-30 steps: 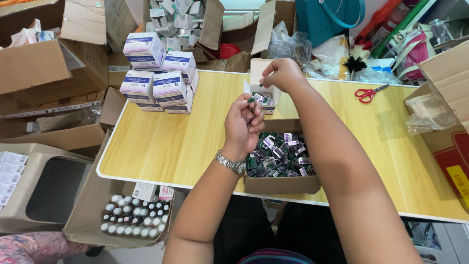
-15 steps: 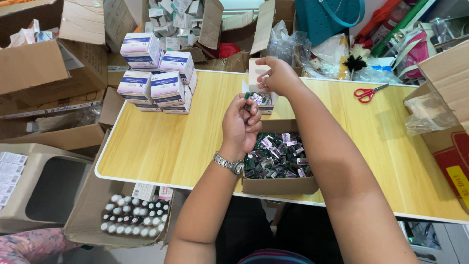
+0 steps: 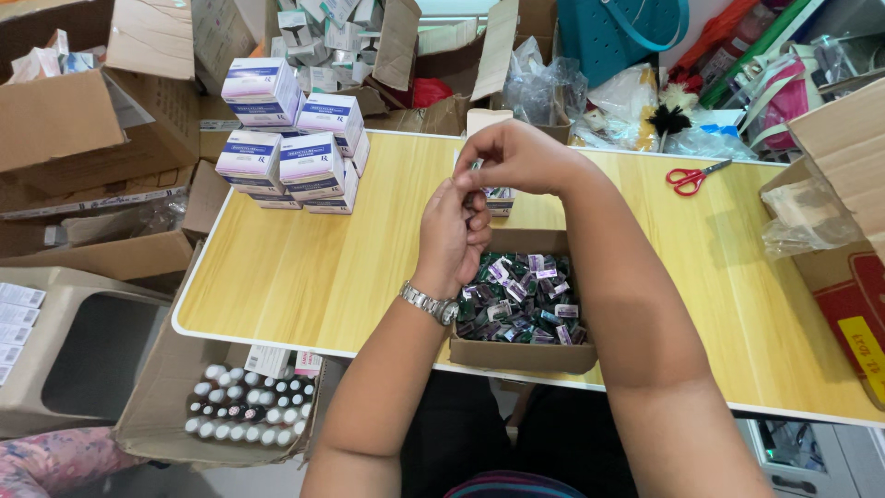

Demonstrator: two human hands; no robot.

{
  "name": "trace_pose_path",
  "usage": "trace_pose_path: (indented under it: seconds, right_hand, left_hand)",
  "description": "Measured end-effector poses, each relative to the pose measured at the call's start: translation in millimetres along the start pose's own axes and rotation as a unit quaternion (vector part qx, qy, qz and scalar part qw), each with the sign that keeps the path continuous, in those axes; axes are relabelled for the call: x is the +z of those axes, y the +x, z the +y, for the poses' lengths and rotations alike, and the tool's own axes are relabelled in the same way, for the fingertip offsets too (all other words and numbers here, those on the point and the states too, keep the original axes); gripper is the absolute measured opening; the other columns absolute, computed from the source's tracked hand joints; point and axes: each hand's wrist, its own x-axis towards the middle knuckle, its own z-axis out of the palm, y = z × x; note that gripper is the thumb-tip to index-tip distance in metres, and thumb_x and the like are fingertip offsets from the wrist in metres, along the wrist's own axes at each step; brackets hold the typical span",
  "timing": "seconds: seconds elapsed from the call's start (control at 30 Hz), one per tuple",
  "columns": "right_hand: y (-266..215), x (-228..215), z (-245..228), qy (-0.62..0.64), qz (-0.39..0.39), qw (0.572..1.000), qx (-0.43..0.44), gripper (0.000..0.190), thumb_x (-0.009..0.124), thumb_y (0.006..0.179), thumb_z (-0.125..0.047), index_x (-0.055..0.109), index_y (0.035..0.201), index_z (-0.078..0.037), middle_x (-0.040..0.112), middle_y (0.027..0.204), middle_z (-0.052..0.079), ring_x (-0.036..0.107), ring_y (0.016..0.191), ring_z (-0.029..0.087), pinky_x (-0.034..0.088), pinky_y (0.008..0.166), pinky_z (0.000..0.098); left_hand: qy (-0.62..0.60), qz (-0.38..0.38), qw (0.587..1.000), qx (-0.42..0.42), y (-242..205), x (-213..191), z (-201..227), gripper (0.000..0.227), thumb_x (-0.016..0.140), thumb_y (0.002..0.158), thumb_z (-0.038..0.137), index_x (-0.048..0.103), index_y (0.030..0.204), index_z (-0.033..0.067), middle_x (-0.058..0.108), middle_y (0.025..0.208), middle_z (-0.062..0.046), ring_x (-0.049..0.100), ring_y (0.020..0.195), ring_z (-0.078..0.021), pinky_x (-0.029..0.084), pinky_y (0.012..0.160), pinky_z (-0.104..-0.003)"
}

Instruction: The person repeatedly picks small green-wrapped items from a large cardboard box and places them into a small open white box on the table. The person handles the items one at a time and continues filling the small box throughout the clip.

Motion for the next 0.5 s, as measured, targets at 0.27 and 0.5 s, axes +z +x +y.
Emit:
trace_pose_path:
  seconds: [0.27,0.5]
  right_hand:
    - [10,5,-13,-0.375,0.188,0.894,0.156,0.031,0.088,0.079,-0.038,0.079,0.100,-0.016,0.070,0.081,0.009,0.064,0.075,0.017,0.049,0.066,0.0333]
    - [2,5,-29,-0.098,0.053,0.988,0.102,0.025,0.075,0.094,-0.029,0.074,0.105,-0.006,0.073,0.090,0.010,0.071,0.078,0.015,0.055,0.071,0.0304]
  left_hand:
    - [-0.092,-0.015,0.995,-0.032,1,-2,1,0.028,0.045,0.093,0.007,0.051,0.120,0.0049,0.060,0.092,-0.006,0.046,0.061,-0.0101,0.033,0.044,-0.021]
    - [-0.035,0.015,0.999,-0.018,4,1,1,0.021,0.045,0.103,0.012,0.048,0.123,0.0083,0.066,0.097,-0.007,0.047,0.062,-0.0079,0.032,0.044,-0.018]
